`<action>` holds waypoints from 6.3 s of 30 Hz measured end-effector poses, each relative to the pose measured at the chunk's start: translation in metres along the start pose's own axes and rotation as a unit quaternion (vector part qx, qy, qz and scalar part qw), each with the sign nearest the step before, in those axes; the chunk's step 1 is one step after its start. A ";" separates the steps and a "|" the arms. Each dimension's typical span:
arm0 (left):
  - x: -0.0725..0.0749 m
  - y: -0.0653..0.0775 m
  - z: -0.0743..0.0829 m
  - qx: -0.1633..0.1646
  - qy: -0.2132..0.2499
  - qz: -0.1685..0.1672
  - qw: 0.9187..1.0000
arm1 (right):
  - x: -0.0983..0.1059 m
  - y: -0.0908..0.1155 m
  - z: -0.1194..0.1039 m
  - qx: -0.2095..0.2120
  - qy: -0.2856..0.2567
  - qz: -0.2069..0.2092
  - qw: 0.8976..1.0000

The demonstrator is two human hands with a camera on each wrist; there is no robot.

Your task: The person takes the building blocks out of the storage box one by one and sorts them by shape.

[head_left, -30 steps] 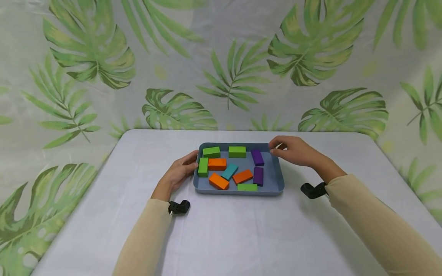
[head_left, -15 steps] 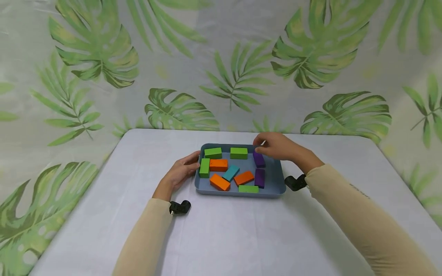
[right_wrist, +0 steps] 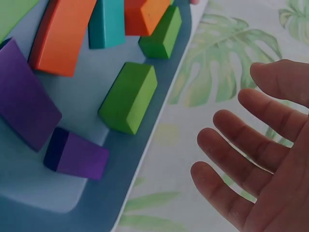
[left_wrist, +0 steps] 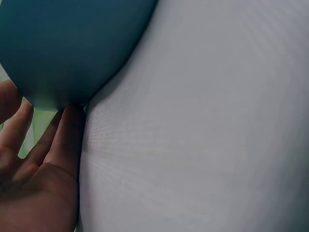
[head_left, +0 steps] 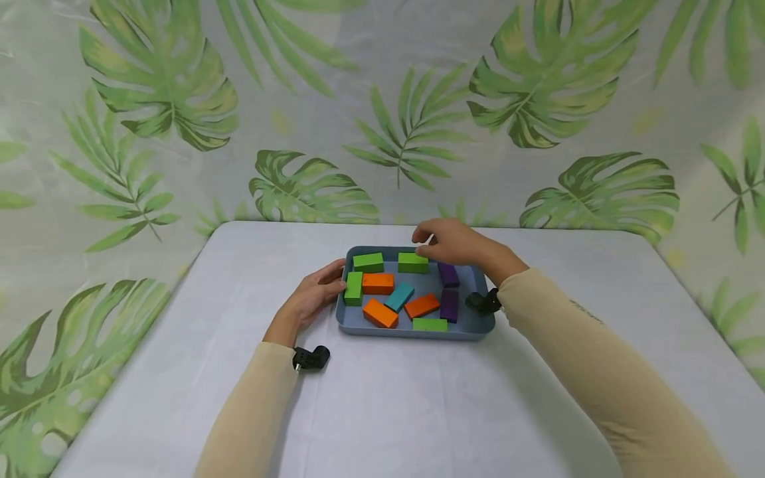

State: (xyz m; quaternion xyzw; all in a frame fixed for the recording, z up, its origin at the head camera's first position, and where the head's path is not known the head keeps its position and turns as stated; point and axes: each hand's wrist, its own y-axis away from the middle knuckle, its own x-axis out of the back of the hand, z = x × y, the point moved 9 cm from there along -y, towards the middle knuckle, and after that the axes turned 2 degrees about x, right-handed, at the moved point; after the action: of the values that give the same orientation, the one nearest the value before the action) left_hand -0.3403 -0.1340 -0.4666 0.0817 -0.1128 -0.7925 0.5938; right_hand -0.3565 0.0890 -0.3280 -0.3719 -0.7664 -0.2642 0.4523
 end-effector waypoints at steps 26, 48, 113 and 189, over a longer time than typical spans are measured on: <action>0.002 -0.001 0.000 0.005 0.005 -0.002 1.000 | -0.035 -0.023 -0.013 0.009 -0.037 -0.014 0.999; 0.002 -0.002 0.004 0.005 0.004 -0.018 1.000 | -0.086 -0.020 0.009 -0.042 0.020 -0.138 0.989; 0.001 -0.006 0.006 0.001 0.028 -0.011 1.000 | -0.052 -0.003 0.018 -0.005 0.055 -0.073 0.996; 0.001 -0.003 0.000 0.002 0.027 -0.012 1.000 | -0.003 0.089 0.180 -0.157 -0.029 0.052 0.986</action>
State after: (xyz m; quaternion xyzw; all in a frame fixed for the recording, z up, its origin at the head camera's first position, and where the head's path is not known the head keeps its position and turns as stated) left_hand -0.3431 -0.1338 -0.4679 0.1055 -0.0977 -0.7970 0.5866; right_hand -0.3735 0.2734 -0.4062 -0.4850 -0.7077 -0.3464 0.3793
